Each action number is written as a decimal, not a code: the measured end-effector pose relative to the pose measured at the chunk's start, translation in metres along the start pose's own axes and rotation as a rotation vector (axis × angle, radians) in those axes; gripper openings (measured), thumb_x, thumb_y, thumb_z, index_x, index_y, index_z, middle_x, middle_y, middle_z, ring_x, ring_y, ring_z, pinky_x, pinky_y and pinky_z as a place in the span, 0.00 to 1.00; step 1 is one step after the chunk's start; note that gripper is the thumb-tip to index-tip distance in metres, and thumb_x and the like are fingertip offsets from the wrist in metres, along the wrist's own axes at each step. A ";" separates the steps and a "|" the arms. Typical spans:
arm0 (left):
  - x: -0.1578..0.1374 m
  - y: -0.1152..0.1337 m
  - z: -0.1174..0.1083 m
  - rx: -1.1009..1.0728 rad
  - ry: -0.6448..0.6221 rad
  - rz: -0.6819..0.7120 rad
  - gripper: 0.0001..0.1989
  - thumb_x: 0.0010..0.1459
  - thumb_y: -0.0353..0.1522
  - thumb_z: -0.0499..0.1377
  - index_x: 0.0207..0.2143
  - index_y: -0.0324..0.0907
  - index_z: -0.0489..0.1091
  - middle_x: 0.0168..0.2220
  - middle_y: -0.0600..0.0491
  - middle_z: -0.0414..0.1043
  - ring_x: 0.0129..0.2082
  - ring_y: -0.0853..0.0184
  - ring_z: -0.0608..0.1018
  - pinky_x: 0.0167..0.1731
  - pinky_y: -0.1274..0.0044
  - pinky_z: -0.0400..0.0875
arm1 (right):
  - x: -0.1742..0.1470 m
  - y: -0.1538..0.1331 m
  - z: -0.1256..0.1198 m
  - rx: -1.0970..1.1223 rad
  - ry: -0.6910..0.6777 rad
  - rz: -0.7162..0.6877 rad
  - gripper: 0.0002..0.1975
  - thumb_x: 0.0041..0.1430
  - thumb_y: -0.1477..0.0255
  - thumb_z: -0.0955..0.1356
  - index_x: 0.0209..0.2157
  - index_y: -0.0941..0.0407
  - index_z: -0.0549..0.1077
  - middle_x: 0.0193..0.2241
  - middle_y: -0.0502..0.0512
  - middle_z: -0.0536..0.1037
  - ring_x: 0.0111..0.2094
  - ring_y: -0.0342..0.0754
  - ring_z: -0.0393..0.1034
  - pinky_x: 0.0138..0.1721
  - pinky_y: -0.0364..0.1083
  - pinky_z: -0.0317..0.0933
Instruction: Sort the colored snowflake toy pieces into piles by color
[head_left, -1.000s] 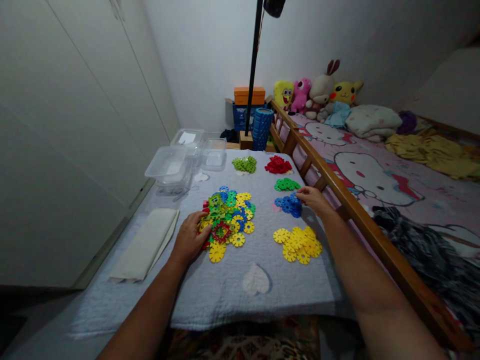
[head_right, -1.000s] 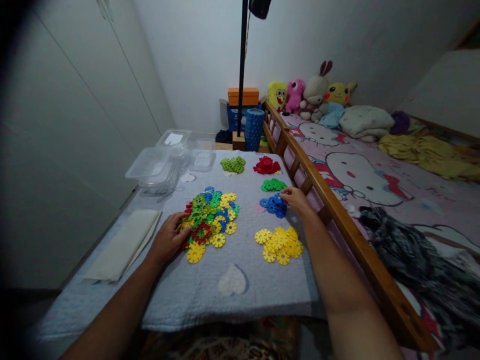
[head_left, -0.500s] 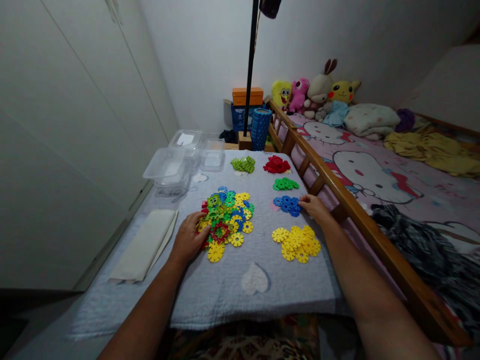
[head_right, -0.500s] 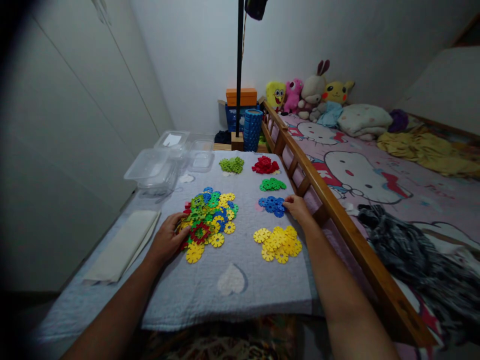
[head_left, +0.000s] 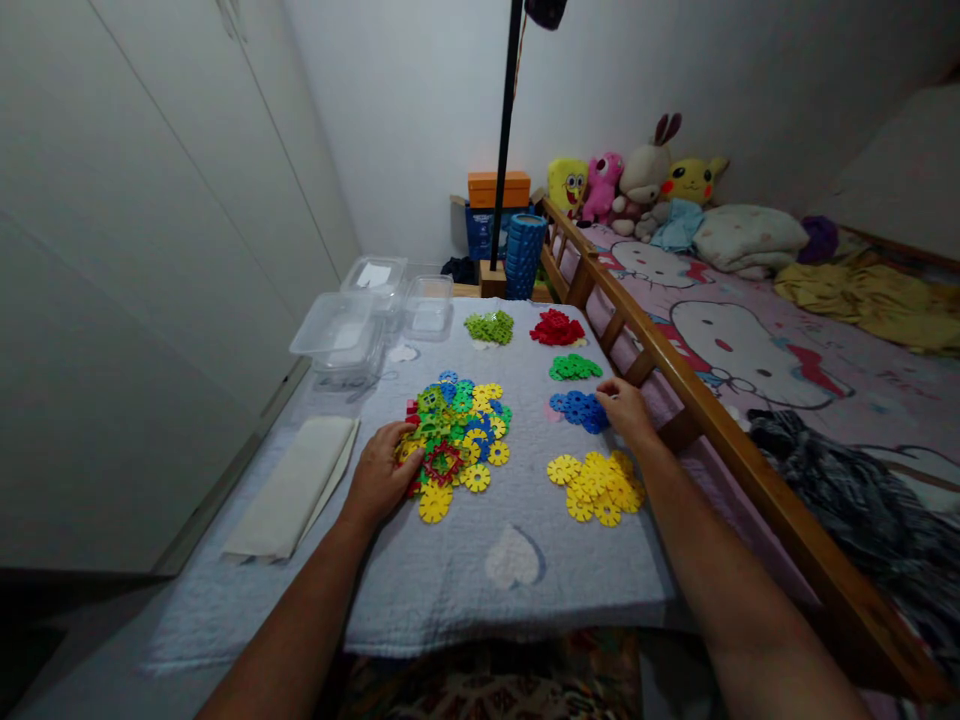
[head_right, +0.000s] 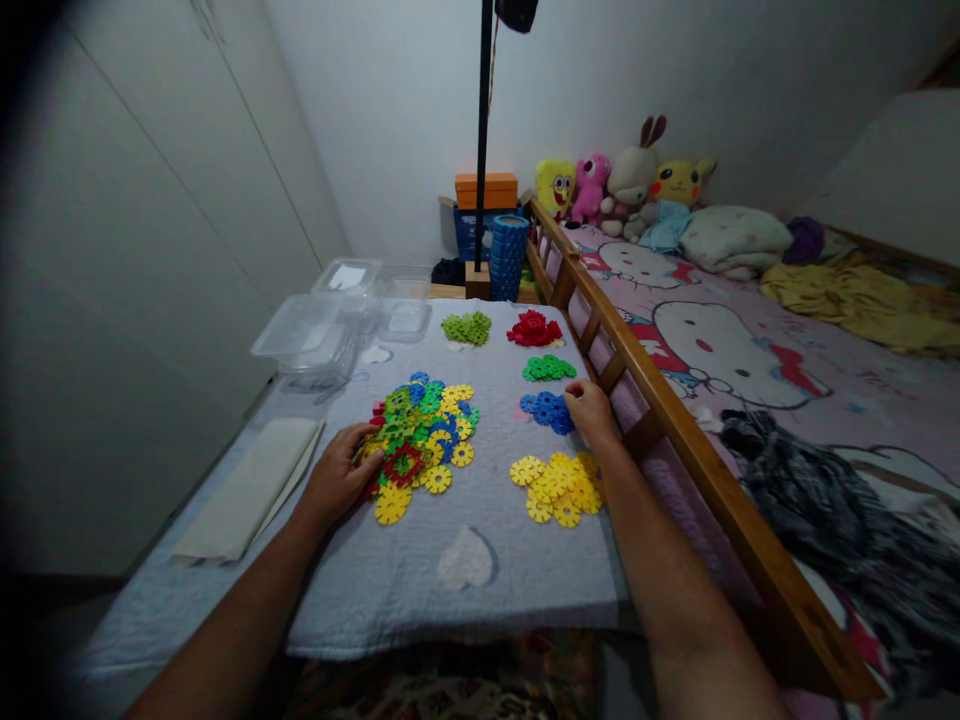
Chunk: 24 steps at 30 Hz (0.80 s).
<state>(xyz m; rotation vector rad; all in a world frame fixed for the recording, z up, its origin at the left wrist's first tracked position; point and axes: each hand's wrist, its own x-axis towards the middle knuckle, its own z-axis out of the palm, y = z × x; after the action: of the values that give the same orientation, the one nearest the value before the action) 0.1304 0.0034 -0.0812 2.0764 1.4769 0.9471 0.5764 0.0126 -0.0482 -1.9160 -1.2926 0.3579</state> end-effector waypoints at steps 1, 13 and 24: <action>0.000 0.000 0.000 -0.002 -0.001 0.000 0.18 0.60 0.42 0.57 0.49 0.44 0.69 0.53 0.45 0.72 0.55 0.55 0.74 0.58 0.61 0.67 | -0.002 -0.010 0.005 -0.002 -0.025 -0.041 0.05 0.50 0.69 0.67 0.30 0.55 0.73 0.29 0.52 0.76 0.31 0.47 0.68 0.34 0.44 0.60; 0.000 0.004 -0.001 -0.003 0.011 -0.001 0.18 0.60 0.43 0.56 0.48 0.44 0.70 0.51 0.45 0.73 0.54 0.55 0.75 0.58 0.61 0.68 | -0.035 -0.105 0.081 -0.169 -0.626 -0.377 0.03 0.53 0.74 0.72 0.32 0.56 0.78 0.34 0.53 0.79 0.35 0.46 0.69 0.36 0.42 0.56; 0.000 0.002 -0.001 -0.014 -0.003 -0.009 0.18 0.60 0.43 0.57 0.48 0.45 0.69 0.52 0.45 0.73 0.54 0.55 0.74 0.59 0.61 0.67 | -0.044 -0.103 0.105 -0.208 -0.654 -0.291 0.07 0.51 0.79 0.71 0.28 0.56 0.69 0.28 0.47 0.72 0.31 0.42 0.63 0.31 0.41 0.50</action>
<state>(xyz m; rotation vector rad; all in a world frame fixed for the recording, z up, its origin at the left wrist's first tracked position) 0.1312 0.0026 -0.0790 2.0587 1.4728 0.9480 0.4252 0.0393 -0.0494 -1.7995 -2.0749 0.7628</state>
